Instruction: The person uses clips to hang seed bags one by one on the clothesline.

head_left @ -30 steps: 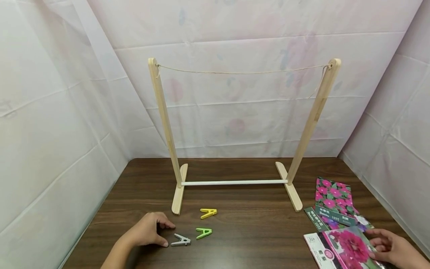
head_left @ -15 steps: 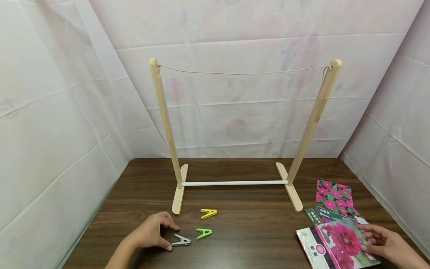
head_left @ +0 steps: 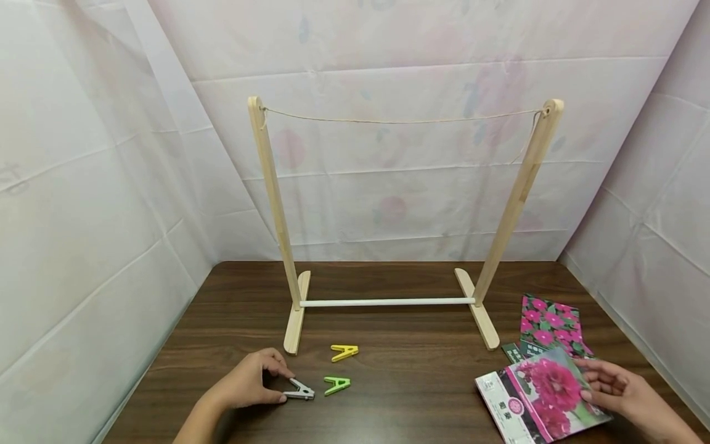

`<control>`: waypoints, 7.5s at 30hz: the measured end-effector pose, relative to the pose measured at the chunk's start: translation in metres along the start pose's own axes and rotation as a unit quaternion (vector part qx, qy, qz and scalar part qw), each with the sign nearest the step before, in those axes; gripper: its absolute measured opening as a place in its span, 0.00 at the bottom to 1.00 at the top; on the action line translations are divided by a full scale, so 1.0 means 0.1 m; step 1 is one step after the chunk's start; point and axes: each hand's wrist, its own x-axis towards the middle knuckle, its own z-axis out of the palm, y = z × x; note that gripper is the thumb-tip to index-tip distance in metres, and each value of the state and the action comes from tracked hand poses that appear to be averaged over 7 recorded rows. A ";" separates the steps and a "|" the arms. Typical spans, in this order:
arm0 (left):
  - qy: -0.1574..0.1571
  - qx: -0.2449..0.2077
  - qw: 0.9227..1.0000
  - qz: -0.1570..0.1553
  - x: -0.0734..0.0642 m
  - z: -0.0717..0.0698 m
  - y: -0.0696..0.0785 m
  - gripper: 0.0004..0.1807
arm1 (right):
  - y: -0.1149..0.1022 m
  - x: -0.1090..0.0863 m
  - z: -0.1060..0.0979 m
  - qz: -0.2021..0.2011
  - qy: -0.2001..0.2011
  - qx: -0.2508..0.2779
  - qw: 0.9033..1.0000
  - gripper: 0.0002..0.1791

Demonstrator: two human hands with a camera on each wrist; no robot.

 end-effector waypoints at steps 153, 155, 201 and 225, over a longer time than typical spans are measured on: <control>0.144 -0.024 0.987 0.071 1.74 -1.48 1.55 0.18 | -3.12 1.48 1.13 -0.251 0.087 -0.148 0.953 0.04; 0.146 -0.011 0.986 0.080 1.77 -1.53 1.58 0.18 | -3.17 1.49 1.14 -0.252 0.091 -0.147 0.952 0.05; 0.268 0.069 0.959 0.067 2.18 -2.34 2.36 0.04 | -4.05 1.88 1.41 -0.337 0.157 -0.192 0.908 0.04; 0.216 0.163 0.963 0.005 2.37 -2.50 2.51 0.09 | -4.45 2.00 1.45 -0.376 0.207 -0.281 0.858 0.06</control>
